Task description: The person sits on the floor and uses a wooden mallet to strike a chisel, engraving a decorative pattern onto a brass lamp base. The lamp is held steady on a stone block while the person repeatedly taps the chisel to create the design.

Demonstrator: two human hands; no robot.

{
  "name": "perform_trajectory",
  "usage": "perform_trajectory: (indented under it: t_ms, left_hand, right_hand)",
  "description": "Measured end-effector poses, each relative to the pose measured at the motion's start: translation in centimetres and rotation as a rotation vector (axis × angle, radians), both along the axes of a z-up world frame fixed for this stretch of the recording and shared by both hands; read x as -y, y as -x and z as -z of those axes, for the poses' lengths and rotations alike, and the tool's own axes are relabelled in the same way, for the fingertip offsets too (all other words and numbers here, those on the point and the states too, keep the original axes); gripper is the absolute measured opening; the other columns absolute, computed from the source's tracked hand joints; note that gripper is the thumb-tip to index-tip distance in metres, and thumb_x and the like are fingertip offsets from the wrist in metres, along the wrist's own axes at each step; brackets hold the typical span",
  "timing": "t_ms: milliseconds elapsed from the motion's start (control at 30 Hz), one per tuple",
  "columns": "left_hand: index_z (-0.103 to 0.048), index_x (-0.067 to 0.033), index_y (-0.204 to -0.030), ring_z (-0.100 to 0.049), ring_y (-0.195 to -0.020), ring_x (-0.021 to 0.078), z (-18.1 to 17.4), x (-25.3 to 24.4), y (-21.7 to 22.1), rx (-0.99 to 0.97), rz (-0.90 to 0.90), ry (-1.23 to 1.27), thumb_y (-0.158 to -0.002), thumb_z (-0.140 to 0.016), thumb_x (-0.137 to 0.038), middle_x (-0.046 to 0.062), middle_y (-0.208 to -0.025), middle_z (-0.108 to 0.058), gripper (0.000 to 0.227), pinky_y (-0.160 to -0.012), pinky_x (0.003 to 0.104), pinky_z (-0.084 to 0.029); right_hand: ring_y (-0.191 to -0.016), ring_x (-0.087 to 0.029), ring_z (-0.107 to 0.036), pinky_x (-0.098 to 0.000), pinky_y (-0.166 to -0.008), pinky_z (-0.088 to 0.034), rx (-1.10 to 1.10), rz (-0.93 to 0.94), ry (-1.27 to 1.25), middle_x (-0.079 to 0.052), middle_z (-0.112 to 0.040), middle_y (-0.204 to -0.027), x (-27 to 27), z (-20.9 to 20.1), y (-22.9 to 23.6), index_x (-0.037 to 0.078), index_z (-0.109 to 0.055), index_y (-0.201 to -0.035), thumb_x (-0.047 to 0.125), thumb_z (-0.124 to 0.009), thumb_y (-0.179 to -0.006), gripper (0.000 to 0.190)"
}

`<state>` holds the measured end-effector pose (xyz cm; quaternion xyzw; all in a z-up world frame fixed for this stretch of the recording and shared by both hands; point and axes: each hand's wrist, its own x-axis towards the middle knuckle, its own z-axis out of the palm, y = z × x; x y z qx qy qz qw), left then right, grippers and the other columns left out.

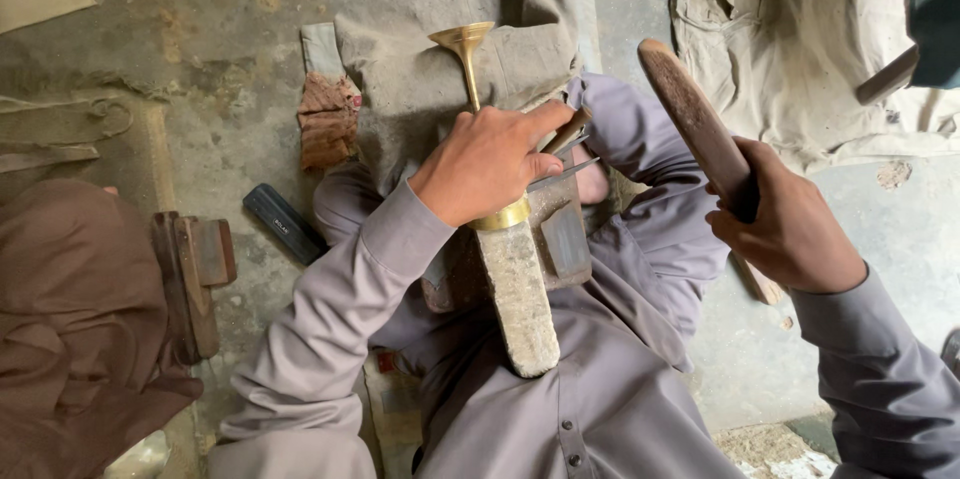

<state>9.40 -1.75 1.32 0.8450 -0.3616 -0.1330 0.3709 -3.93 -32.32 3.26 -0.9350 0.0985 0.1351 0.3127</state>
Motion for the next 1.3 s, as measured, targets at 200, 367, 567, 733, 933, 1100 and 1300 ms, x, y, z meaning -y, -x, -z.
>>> perform_trajectory:
  t_ms: [200, 367, 567, 733, 933, 1100, 1300]
  left_hand:
    - [-0.059, -0.0115, -0.125, -0.074, -0.086, 0.0399, 0.1, 1.0, -0.8, -0.042, 0.084, -0.112, -0.090, -0.076, -0.029, 0.018, -0.087, -0.075, 0.042, -0.073, 0.052, -0.056]
    - [-0.059, -0.0126, -0.126, -0.073, -0.085, 0.0410, -0.2, 0.8, -0.7, -0.031, 0.121, -0.100, -0.089, -0.075, -0.026, 0.017, -0.088, -0.075, 0.043, -0.073, 0.053, -0.055]
    - [-0.059, -0.0096, -0.123, -0.072, -0.089, 0.0417, -0.1, 0.0, 0.1, 0.030, 0.038, -0.002, -0.087, -0.077, -0.028, 0.018, -0.091, -0.074, 0.044, -0.070, 0.053, -0.054]
    - [-0.061, -0.0150, -0.126, -0.072, -0.087, 0.0399, 0.3, 0.5, 0.0, 0.011, 0.094, -0.121, -0.088, -0.077, -0.027, 0.016, -0.088, -0.074, 0.043, -0.072, 0.051, -0.055]
    - [-0.058, -0.0102, -0.122, -0.075, -0.079, 0.0350, 0.3, 0.0, 0.3, -0.033, 0.007, 0.026, -0.085, -0.078, -0.027, 0.015, -0.083, -0.072, 0.045, -0.066, 0.047, -0.056]
    - [-0.059, -0.0098, -0.117, -0.074, -0.086, 0.0366, 0.2, -0.1, 0.5, -0.012, 0.028, 0.000, -0.089, -0.077, -0.026, 0.015, -0.085, -0.073, 0.038, -0.069, 0.048, -0.055]
    - [-0.059, -0.0098, -0.118, -0.073, -0.086, 0.0385, -0.1, -1.2, 1.0, 0.001, -0.034, 0.150, -0.086, -0.078, -0.023, 0.016, -0.091, -0.073, 0.039, -0.068, 0.048, -0.054]
  right_hand:
    - [-0.111, -0.031, -0.066, -0.0400, -0.096, -0.056, 0.130, 0.134, -0.565, -0.020, -0.067, -0.117, -0.5, 0.5, 0.8, 0.000, -0.045, -0.142, 0.011, -0.073, -0.086, 0.063]
    - [-0.102, -0.036, -0.070, -0.0440, -0.087, -0.055, 0.280, -0.024, 0.228, -0.022, -0.071, -0.114, -2.3, 0.8, 0.9, 0.002, -0.048, -0.137, -0.001, -0.072, -0.086, 0.057]
    - [-0.097, -0.037, -0.071, -0.0456, -0.085, -0.056, 0.397, -0.054, 0.180, -0.021, -0.072, -0.108, -2.9, 0.8, 0.6, 0.002, -0.053, -0.132, -0.001, -0.067, -0.084, 0.050]
    - [-0.091, -0.032, -0.071, -0.0429, -0.081, -0.057, 0.310, 0.037, 0.006, -0.017, -0.072, -0.106, -2.4, 1.1, 0.2, 0.001, -0.051, -0.131, 0.002, -0.067, -0.085, 0.049]
    - [-0.089, -0.029, -0.071, -0.0406, -0.078, -0.056, 0.363, -0.019, 0.003, -0.016, -0.072, -0.102, -2.3, 0.9, -0.2, 0.001, -0.051, -0.129, 0.003, -0.066, -0.082, 0.049]
    - [-0.094, -0.026, -0.072, -0.0397, -0.083, -0.057, 0.395, 0.028, -0.201, -0.015, -0.071, -0.106, -2.7, 0.2, -0.8, -0.001, -0.047, -0.126, 0.007, -0.065, -0.086, 0.045]
    - [-0.087, -0.026, -0.072, -0.0386, -0.075, -0.057, 0.412, -0.045, -0.123, -0.014, -0.072, -0.102, -3.3, -0.7, -1.5, -0.002, -0.048, -0.121, 0.006, -0.062, -0.084, 0.040]
